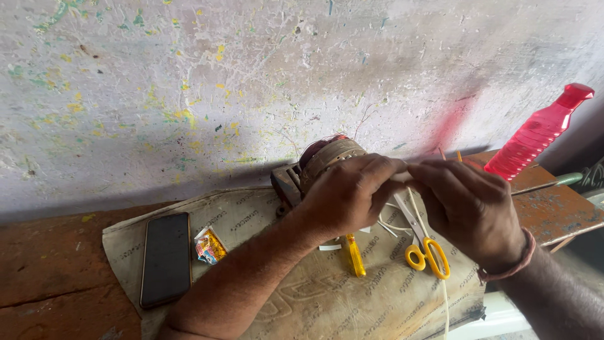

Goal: The person works on an electric motor component, using a yellow tool to push and arrange copper windings within the metal frame and cutting a white strip with scissors.

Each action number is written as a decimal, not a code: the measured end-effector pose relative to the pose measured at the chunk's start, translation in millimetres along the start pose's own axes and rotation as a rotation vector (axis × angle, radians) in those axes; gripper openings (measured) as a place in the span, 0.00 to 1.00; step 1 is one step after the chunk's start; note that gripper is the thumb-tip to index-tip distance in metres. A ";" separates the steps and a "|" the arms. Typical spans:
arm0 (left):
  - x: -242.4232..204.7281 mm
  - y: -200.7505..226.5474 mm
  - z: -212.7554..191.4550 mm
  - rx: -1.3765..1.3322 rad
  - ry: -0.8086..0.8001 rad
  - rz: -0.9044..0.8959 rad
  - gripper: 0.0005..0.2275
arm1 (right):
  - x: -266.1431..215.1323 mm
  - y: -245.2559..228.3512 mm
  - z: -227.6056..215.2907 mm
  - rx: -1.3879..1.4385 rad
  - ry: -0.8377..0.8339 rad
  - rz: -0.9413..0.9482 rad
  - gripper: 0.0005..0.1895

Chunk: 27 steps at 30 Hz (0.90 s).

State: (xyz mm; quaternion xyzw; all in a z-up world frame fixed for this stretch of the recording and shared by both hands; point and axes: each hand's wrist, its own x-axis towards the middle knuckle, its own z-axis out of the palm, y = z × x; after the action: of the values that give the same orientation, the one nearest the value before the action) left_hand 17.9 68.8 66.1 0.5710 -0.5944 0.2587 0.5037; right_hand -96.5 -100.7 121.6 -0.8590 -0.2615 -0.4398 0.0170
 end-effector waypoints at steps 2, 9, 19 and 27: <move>1.1 -1.5 -10.1 0.125 0.021 0.052 0.11 | 9.5 -3.6 2.0 0.023 -0.010 0.016 0.08; 3.2 -2.6 -28.7 0.247 0.064 0.057 0.14 | 28.3 -14.8 10.0 0.088 -0.019 0.076 0.07; 1.0 -9.0 -27.9 0.341 0.126 0.096 0.09 | 26.4 -17.5 19.3 0.148 -0.054 0.252 0.02; 6.3 -27.9 -33.8 0.272 0.044 0.105 0.10 | 0.6 2.6 35.7 1.037 0.109 0.673 0.05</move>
State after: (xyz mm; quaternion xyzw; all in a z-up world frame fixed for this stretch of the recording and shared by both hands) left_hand 55.3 90.0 76.4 0.5964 -0.5718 0.3751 0.4204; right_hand -68.3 -93.5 100.7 -0.7505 -0.1546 -0.2693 0.5834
